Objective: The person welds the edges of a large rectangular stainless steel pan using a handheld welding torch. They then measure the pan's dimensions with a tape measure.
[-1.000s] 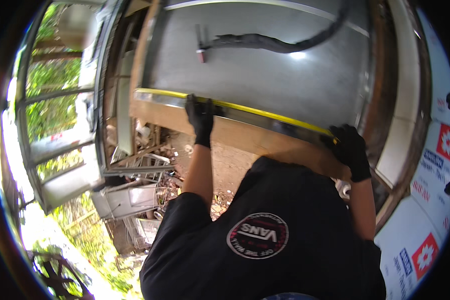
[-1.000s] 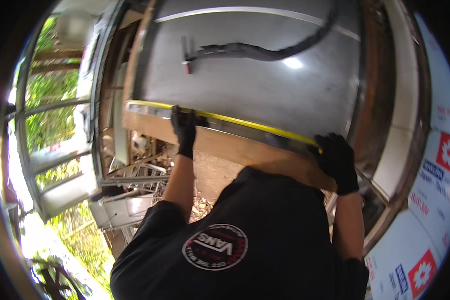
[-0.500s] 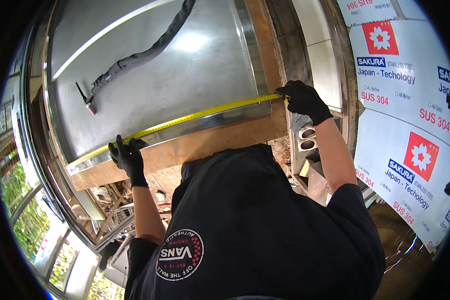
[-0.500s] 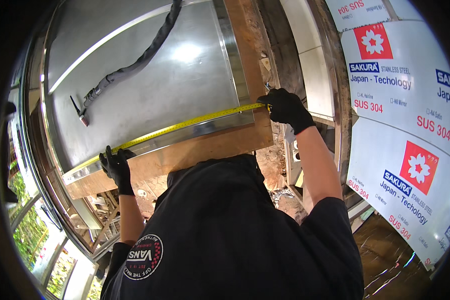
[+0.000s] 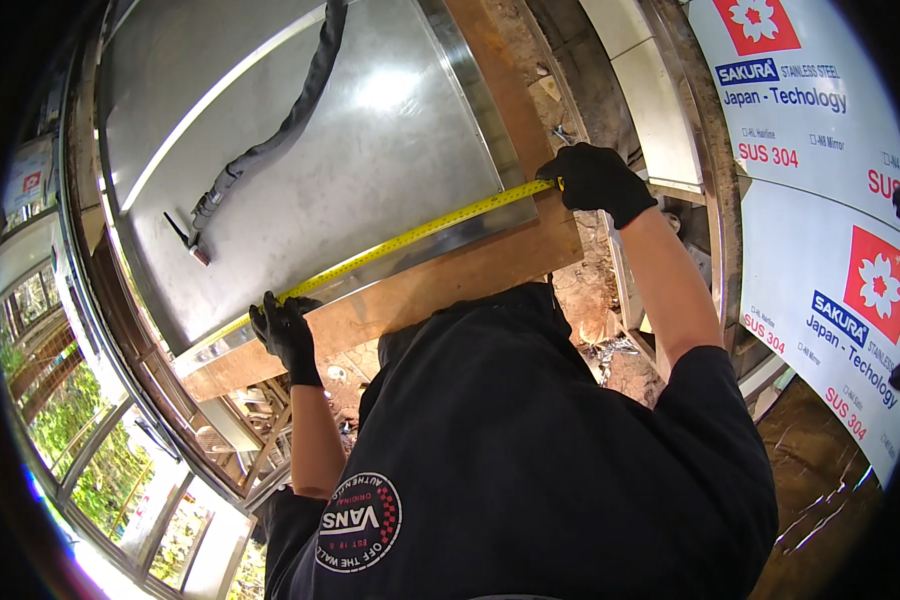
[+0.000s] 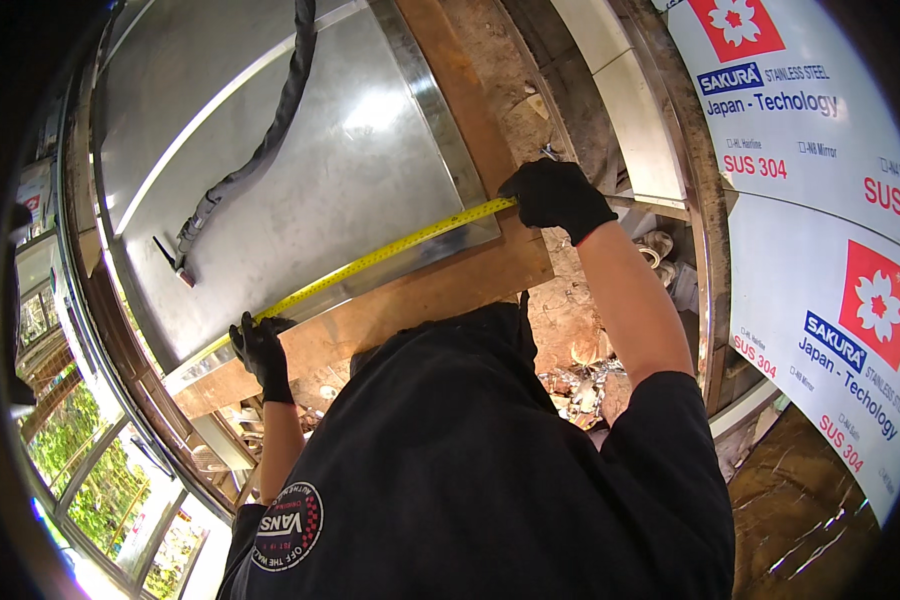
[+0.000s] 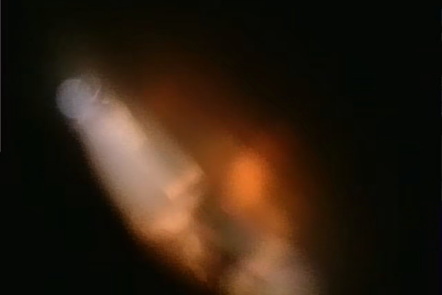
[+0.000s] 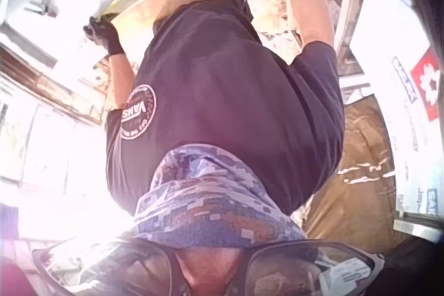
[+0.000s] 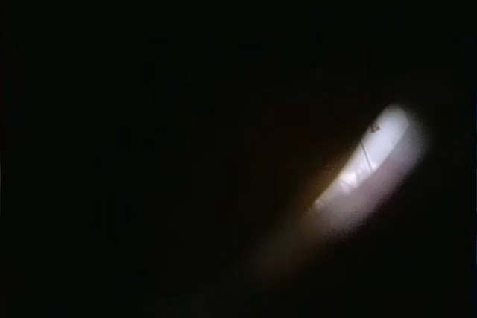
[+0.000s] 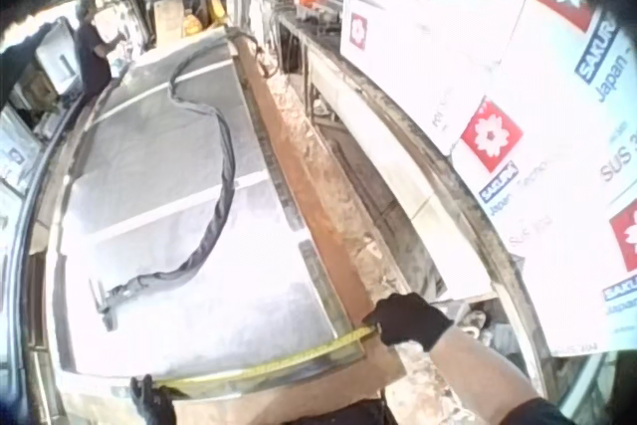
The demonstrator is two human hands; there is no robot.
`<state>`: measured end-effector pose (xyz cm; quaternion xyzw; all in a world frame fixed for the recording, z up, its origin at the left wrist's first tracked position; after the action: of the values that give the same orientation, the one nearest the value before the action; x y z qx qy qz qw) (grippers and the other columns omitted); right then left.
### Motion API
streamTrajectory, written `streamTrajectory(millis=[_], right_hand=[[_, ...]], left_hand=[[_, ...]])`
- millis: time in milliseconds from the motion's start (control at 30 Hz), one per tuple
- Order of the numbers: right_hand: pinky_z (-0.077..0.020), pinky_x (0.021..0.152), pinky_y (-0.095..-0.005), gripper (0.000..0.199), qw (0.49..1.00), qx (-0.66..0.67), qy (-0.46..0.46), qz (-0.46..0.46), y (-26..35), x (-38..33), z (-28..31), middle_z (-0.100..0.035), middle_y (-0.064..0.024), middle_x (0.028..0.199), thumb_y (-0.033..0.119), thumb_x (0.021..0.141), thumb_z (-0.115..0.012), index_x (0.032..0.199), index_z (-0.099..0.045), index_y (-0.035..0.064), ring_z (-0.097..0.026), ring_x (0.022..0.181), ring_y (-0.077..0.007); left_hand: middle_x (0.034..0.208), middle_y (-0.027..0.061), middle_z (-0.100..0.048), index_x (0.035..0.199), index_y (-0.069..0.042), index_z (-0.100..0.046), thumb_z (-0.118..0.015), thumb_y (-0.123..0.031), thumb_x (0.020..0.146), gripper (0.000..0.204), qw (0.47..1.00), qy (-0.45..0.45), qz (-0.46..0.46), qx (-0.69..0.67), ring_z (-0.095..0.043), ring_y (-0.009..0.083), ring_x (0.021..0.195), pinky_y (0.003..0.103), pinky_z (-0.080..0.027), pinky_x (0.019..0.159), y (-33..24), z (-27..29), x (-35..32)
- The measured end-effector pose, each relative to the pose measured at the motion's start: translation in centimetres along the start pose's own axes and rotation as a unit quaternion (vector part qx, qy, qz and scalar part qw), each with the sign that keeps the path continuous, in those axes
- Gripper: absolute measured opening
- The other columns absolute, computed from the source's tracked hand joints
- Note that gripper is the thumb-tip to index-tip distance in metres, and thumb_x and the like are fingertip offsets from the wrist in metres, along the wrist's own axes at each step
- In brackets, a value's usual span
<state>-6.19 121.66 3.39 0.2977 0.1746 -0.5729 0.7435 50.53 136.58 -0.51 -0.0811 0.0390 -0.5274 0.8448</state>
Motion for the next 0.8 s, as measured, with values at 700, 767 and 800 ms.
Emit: streamTrajectory(millis=[700, 767, 800], right_hand=[[-0.0534, 0.093, -0.0418, 0.057, 0.968, 0.070, -0.155, 0.186, -5.2, -2.9, -0.6, -0.065, -0.0137, 0.106, -0.008, 0.062, -0.065, 0.116, -0.071, 0.0074, -0.064, 0.103, -0.0352], [-0.0540, 0.091, -0.0410, 0.057, 0.961, 0.059, -0.186, 0.194, -4.5, -2.7, 0.1, -0.065, -0.0137, 0.105, -0.010, 0.061, -0.064, 0.115, -0.071, 0.0068, -0.063, 0.103, -0.0354], [-0.0542, 0.091, -0.0407, 0.057, 0.963, 0.080, -0.176, 0.189, -4.6, -2.8, 0.4, -0.065, -0.0136, 0.106, -0.010, 0.061, -0.064, 0.115, -0.071, 0.0066, -0.064, 0.103, -0.0354]], left_hand=[[0.151, 0.0189, -0.050, 0.096, -0.025, -0.076, -0.082, -0.043, 0.082, 0.024, 0.990, 0.087, -0.094, -0.050, -0.032, 0.0441, 0.146, 0.060, -0.017, 0.118, -4.3, 4.1, 3.9], [0.149, 0.0183, -0.052, 0.096, -0.024, -0.076, -0.081, -0.042, 0.084, 0.023, 0.988, 0.110, -0.090, -0.054, -0.037, 0.0414, 0.144, 0.058, -0.020, 0.117, -4.1, 3.9, 3.7], [0.149, 0.0184, -0.052, 0.097, -0.025, -0.076, -0.082, -0.042, 0.084, 0.023, 0.989, 0.112, -0.082, -0.056, -0.037, 0.0415, 0.144, 0.058, -0.019, 0.117, -4.2, 3.5, 3.2]])
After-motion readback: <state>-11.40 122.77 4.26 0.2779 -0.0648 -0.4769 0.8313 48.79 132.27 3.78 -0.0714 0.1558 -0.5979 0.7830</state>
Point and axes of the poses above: each hand's wrist, its own x-axis towards the middle knuckle, its own z-axis out of the back of the hand, y = z × x, the point moved 6 cm from there along x, towards the middle knuckle
